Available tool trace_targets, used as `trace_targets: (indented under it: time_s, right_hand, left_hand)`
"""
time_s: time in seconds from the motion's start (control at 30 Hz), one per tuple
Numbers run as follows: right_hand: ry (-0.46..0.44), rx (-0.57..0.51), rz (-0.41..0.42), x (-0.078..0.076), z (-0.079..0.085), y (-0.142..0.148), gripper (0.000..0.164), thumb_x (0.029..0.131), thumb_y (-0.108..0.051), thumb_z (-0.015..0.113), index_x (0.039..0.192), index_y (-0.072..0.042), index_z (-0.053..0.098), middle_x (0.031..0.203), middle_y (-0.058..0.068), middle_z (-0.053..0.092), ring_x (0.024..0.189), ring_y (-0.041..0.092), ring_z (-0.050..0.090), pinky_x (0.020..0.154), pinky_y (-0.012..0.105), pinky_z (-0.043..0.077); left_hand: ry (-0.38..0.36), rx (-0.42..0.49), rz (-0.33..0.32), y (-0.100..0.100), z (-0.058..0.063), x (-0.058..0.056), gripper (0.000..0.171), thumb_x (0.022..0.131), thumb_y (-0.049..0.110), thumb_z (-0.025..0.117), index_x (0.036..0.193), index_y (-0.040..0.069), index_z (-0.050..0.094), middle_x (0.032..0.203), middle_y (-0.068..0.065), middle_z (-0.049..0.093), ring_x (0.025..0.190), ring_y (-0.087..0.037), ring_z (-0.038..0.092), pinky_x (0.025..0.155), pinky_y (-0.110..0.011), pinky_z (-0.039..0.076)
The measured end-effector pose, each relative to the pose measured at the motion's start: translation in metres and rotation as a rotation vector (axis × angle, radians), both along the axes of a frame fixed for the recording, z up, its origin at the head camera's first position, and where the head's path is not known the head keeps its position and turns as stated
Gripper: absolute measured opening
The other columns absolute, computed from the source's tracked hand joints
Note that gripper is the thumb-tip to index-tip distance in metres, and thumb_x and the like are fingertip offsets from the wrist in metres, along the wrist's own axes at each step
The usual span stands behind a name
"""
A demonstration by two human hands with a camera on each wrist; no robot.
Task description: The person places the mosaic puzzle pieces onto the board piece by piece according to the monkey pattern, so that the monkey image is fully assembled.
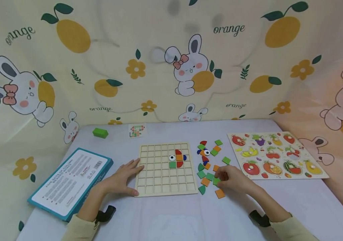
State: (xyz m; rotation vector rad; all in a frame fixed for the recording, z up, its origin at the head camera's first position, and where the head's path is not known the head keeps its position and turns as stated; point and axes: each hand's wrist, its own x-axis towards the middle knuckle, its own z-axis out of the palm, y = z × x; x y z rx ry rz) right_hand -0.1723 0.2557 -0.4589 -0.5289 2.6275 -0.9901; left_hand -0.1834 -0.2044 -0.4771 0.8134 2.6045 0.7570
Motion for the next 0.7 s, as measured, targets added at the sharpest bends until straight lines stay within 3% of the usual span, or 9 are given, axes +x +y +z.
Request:
trace_targets:
  time_s: [0.37, 0.47, 0.57, 0.7]
  right_hand:
    - [-0.005, 0.009, -0.036, 0.002, 0.005, -0.003, 0.019, 0.08, -0.005, 0.081, 0.089, -0.007, 0.064, 0.081, 0.001, 0.057, 0.076, 0.018, 0.05, 0.066, 0.026, 0.045]
    - [-0.004, 0.01, -0.01, 0.0, 0.007, -0.003, 0.02, 0.08, -0.003, 0.081, 0.089, -0.007, 0.064, 0.08, 0.0, 0.056, 0.075, 0.018, 0.05, 0.066, 0.026, 0.046]
    - [-0.006, -0.029, 0.054, -0.012, 0.009, -0.006, 0.016, 0.081, 0.001, 0.077, 0.09, -0.005, 0.065, 0.077, 0.0, 0.054, 0.074, 0.018, 0.051, 0.064, 0.025, 0.044]
    - [0.03, -0.099, 0.104, -0.043, 0.013, -0.025, 0.011, 0.084, 0.001, 0.074, 0.091, -0.003, 0.067, 0.077, 0.001, 0.055, 0.072, 0.017, 0.051, 0.062, 0.024, 0.043]
  left_hand:
    - [-0.005, 0.001, 0.002, 0.003, 0.002, -0.001, 0.103, 0.073, 0.049, 0.084, 0.153, 0.005, 0.037, 0.164, -0.02, 0.011, 0.148, -0.046, 0.007, 0.113, -0.066, 0.01]
    - [-0.006, 0.005, 0.001, 0.005, 0.002, -0.002, 0.103, 0.073, 0.049, 0.084, 0.153, 0.005, 0.037, 0.164, -0.019, 0.01, 0.148, -0.046, 0.007, 0.113, -0.066, 0.01]
    - [-0.009, -0.001, 0.004, 0.005, 0.002, -0.002, 0.103, 0.073, 0.05, 0.084, 0.153, 0.006, 0.037, 0.164, -0.019, 0.01, 0.149, -0.045, 0.006, 0.113, -0.066, 0.01]
    - [-0.011, -0.007, 0.014, 0.002, 0.001, -0.001, 0.103, 0.073, 0.05, 0.084, 0.153, 0.006, 0.037, 0.164, -0.019, 0.01, 0.149, -0.045, 0.006, 0.113, -0.066, 0.011]
